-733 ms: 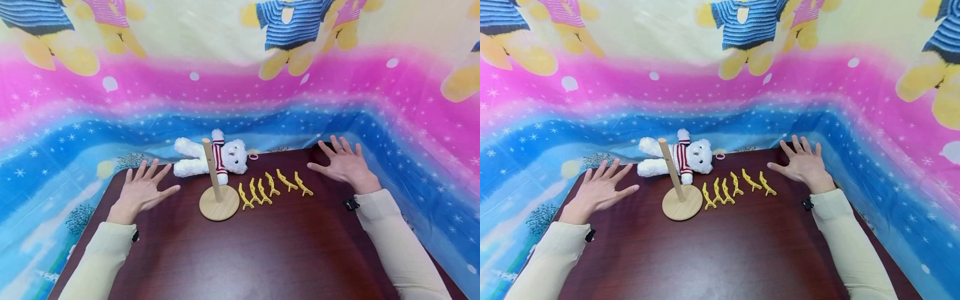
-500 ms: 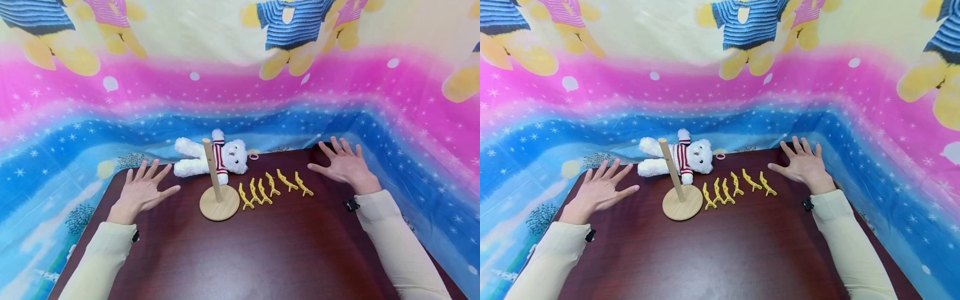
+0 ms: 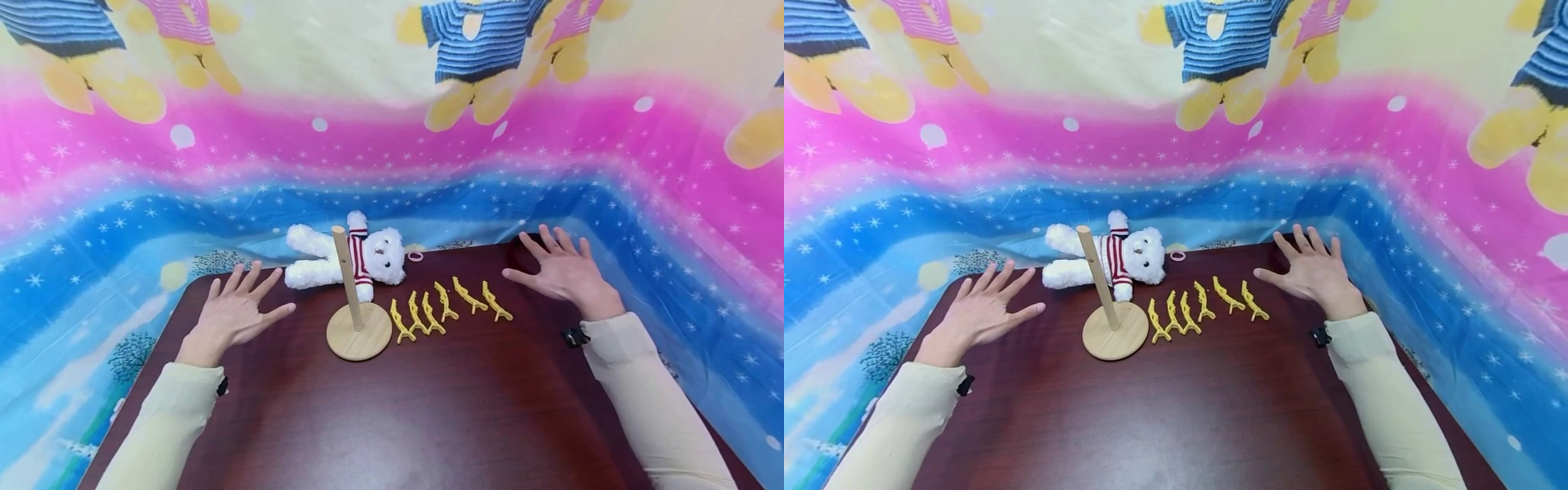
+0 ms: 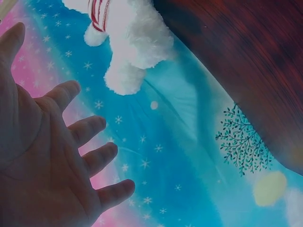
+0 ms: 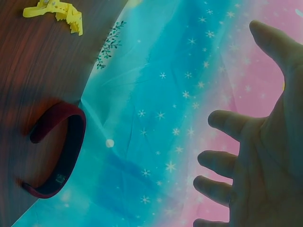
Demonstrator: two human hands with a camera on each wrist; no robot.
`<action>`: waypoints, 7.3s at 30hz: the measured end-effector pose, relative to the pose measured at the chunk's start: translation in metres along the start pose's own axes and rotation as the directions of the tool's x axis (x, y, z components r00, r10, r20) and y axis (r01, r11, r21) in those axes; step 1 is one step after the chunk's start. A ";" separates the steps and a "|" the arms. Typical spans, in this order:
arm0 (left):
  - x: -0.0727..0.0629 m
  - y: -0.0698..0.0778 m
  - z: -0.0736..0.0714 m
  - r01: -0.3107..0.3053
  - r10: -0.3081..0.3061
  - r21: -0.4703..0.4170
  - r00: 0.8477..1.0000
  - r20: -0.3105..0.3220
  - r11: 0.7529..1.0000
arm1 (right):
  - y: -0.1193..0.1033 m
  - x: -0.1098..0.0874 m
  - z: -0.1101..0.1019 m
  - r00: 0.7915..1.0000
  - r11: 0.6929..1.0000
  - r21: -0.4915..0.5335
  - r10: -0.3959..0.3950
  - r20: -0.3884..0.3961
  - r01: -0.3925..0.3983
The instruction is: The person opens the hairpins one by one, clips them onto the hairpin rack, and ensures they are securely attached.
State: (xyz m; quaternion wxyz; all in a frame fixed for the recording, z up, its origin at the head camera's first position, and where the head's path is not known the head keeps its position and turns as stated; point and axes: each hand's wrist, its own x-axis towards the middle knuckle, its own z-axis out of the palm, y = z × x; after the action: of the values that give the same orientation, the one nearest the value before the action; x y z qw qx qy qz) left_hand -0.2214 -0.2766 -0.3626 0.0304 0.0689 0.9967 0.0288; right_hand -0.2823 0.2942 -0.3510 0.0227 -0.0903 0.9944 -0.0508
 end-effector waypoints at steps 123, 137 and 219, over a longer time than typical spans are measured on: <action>0.013 0.056 0.112 -0.482 0.496 -0.203 0.868 0.018 0.852 | -0.004 0.022 0.110 0.984 0.983 0.158 0.069 0.166 -0.096; 0.014 0.056 0.111 -0.488 0.512 -0.232 0.857 0.057 0.841 | -0.004 0.024 0.112 0.982 0.976 0.179 0.093 0.162 -0.122; 0.012 0.058 0.110 -0.498 0.523 -0.228 0.850 0.063 0.837 | -0.119 0.000 0.079 0.958 0.945 0.201 -0.221 -0.182 0.257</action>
State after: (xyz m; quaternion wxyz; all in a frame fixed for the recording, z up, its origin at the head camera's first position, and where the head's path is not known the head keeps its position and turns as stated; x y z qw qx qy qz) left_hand -0.2185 -0.2119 -0.4689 0.0897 0.3307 0.9300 0.1332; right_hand -0.2567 0.1702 -0.4171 -0.0518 -0.2031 0.9627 -0.1711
